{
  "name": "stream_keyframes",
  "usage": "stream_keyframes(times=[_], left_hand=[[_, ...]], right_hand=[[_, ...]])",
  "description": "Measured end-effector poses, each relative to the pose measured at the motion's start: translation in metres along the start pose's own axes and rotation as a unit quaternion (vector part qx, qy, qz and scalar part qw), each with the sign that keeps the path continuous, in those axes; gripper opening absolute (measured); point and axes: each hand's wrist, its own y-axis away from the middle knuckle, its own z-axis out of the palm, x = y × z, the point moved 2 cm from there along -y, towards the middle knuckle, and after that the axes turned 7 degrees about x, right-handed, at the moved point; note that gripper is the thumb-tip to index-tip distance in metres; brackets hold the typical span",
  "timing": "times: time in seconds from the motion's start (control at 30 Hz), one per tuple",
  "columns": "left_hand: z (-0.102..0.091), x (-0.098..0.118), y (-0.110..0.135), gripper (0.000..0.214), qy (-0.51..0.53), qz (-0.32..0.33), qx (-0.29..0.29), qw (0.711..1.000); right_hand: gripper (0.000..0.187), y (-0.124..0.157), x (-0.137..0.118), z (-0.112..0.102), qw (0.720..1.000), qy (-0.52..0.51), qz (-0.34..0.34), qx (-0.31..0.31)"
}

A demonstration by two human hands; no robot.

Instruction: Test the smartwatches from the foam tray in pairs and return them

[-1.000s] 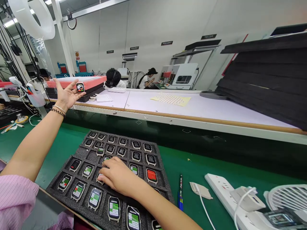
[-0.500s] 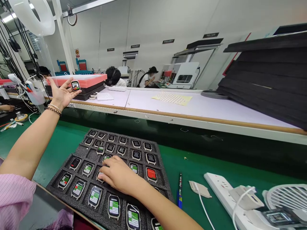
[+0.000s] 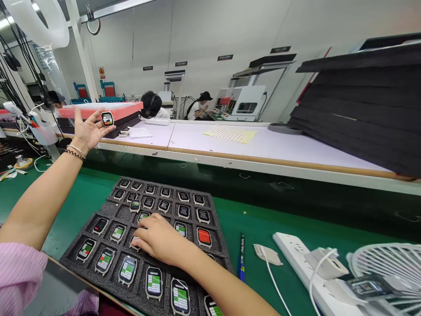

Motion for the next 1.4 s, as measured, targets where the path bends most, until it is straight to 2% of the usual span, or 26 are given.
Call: stream_keyframes(times=[0.1, 0.37, 0.47, 0.53, 0.6, 0.67, 0.93, 1.07, 1.23, 1.4], left_hand=[[0.021, -0.007, 0.008, 0.092, 0.010, -0.008, -0.032, 0.999], [0.098, -0.029, 0.042, 0.095, 0.031, -0.054, -0.140, 0.988], [0.112, -0.028, 0.054, 0.095, 0.036, -0.061, -0.167, 0.983], [0.111, -0.022, 0.061, 0.094, 0.038, -0.054, -0.171, 0.983], [0.100, -0.012, 0.068, 0.093, 0.028, -0.042, -0.165, 0.985], [0.082, 0.000, 0.075, 0.093, 0.009, -0.028, -0.148, 0.988], [-0.029, 0.072, 0.103, 0.102, -0.052, 0.041, 0.002, 0.998], [-0.070, 0.104, 0.122, 0.100, -0.091, 0.078, 0.070, 0.990], [-0.102, 0.127, 0.137, 0.099, -0.088, 0.109, 0.103, 0.985], [-0.115, 0.134, 0.140, 0.102, -0.082, 0.115, 0.126, 0.982]], right_hand=[[0.030, 0.000, 0.000, 0.000, 1.000, 0.000, 0.001, -0.004], [0.028, -0.002, -0.001, -0.003, 0.999, 0.032, -0.006, -0.012], [0.028, -0.003, -0.002, -0.004, 0.999, 0.037, -0.011, -0.018], [0.028, -0.003, -0.002, -0.004, 0.999, 0.035, -0.011, -0.013], [0.027, -0.003, -0.002, -0.004, 1.000, 0.028, -0.007, -0.004], [0.028, -0.002, -0.002, -0.003, 1.000, 0.015, -0.002, 0.002], [0.045, 0.000, 0.006, 0.008, 0.999, -0.040, -0.015, 0.020], [0.045, 0.001, 0.014, 0.014, 0.997, -0.075, -0.011, 0.026], [0.045, 0.003, 0.022, 0.023, 0.995, -0.090, -0.015, 0.031], [0.048, 0.003, 0.026, 0.026, 0.996, -0.074, -0.034, 0.043]])
